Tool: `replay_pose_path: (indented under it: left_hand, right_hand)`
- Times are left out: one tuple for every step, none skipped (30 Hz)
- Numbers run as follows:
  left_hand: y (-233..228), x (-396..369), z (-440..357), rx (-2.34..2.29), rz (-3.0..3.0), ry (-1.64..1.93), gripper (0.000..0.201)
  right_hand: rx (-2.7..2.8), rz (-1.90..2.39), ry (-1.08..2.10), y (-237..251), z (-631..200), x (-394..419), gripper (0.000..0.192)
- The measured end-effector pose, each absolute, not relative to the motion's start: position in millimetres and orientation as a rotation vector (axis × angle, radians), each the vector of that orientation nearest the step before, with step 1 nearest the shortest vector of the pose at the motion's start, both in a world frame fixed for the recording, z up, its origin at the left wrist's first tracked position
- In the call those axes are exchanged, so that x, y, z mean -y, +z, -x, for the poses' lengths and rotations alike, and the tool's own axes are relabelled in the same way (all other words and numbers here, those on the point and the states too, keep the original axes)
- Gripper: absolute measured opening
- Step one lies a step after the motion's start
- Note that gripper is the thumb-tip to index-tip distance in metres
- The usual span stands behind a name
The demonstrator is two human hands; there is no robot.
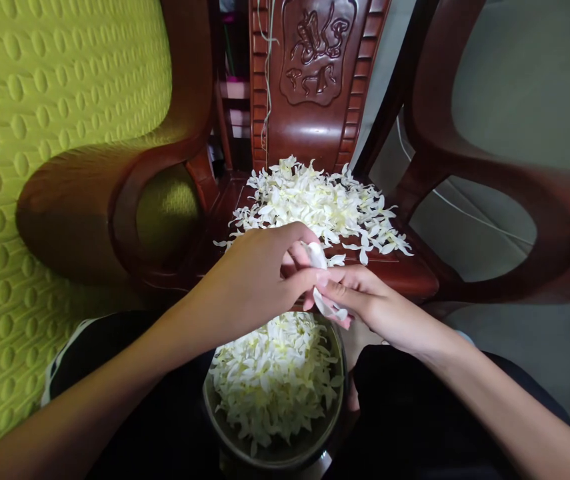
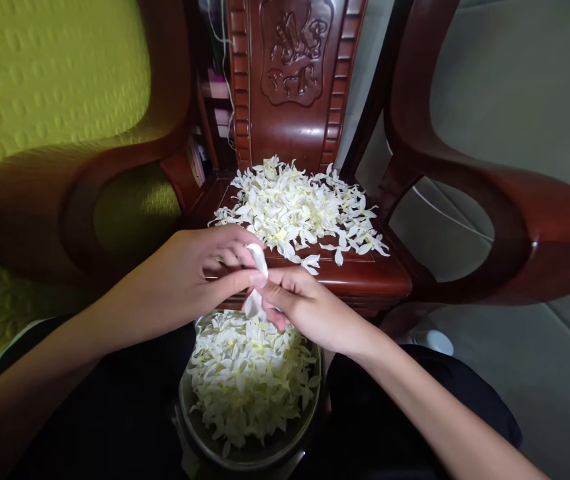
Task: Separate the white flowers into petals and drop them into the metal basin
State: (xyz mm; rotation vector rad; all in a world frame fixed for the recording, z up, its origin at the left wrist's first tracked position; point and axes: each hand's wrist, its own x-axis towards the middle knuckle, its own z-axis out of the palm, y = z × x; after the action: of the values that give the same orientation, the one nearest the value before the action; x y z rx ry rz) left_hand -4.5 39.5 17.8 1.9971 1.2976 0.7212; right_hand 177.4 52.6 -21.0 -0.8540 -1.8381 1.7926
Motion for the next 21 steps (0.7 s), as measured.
replay_pose_path:
  left_hand:
    - [19.5,-38.8,4.3,-1.301,-2.007,0.731,0.011]
    - [21.5,-38.2,4.4,-1.319,-2.016,0.748,0.012]
    - [23.8,-37.7,4.7,-1.327,-2.019,0.750,0.016]
    - [25.9,-37.4,5.2,-1.309,-2.017,0.727,0.019]
    - [27.8,-37.1,5.7,-1.268,-2.012,0.689,0.022]
    - [29.1,-37.0,6.1,-1.221,-2.014,0.646,0.023]
    - [29.8,-37.0,6.4,-1.202,-2.027,0.617,0.025]
    - [29.9,-37.0,6.5,-1.236,-2.056,0.613,0.026]
    - [29.6,-37.1,6.3,-1.321,-2.100,0.637,0.027]
    - [29.0,-37.2,6.1,-1.434,-2.144,0.675,0.029]
    - [28.2,-37.2,5.7,-1.524,-2.179,0.701,0.030]
    - [27.6,-37.2,5.3,-1.556,-2.201,0.701,0.031]
    - [27.0,-37.2,5.0,-1.523,-2.208,0.678,0.032]
    - [26.5,-37.2,4.7,-1.451,-2.197,0.644,0.034]
    - [26.1,-37.2,4.5,-1.390,-2.175,0.616,0.036]
    - [25.6,-37.2,4.4,-1.377,-2.158,0.604,0.037]
    - [25.1,-37.2,4.2,-1.418,-2.159,0.613,0.038]
    - [24.5,-37.2,4.1,-1.488,-2.181,0.632,0.038]
    - [24.0,-37.1,3.8,-1.548,-2.221,0.648,0.038]
    - [23.8,-36.9,3.5,-1.565,-2.267,0.648,0.038]
    - [23.7,-36.5,3.0,-1.525,-2.303,0.630,0.039]
  right_hand:
    - [1.857,0.849,1.796,-19.9,-177.8,-52.2,0.034]
    - [1.883,0.844,1.792,-18.7,-177.9,-51.7,0.035]
    - [1.912,0.842,1.775,-17.6,-177.8,-51.1,0.037]
    - [1.939,0.855,1.735,-17.0,-177.5,-50.6,0.038]
    - [1.957,0.877,1.681,-16.9,-177.0,-50.3,0.038]
    - [1.966,0.903,1.623,-17.2,-176.5,-50.2,0.036]
    - [1.969,0.926,1.568,-17.9,-176.1,-50.3,0.033]
    - [1.971,0.942,1.527,-18.6,-175.8,-50.6,0.031]
    - [1.980,0.949,1.503,-19.2,-175.7,-50.7,0.030]
    - [2.000,0.954,1.499,-19.3,-175.8,-50.7,0.031]
    - [2.030,0.956,1.502,-18.9,-176.0,-50.3,0.033]
    - [2.066,0.957,1.511,-18.0,-176.2,-49.5,0.034]
    - [2.106,0.948,1.533,-16.6,-176.4,-48.2,0.035]
    - [2.143,0.924,1.571,-15.0,-176.5,-46.7,0.036]
    - [2.167,0.895,1.611,-13.6,-176.3,-45.0,0.036]
    - [2.174,0.876,1.637,-12.5,-176.0,-43.2,0.037]
    - [2.170,0.875,1.639,-12.0,-175.6,-41.5,0.038]
    - [2.162,0.892,1.623,-12.3,-175.0,-39.9,0.037]
    - [2.156,0.918,1.591,-13.2,-174.5,-38.7,0.036]
    - [2.156,0.945,1.555,-14.7,-174.0,-37.6,0.035]
    - [2.163,0.965,1.524,-16.5,-173.6,-36.7,0.033]
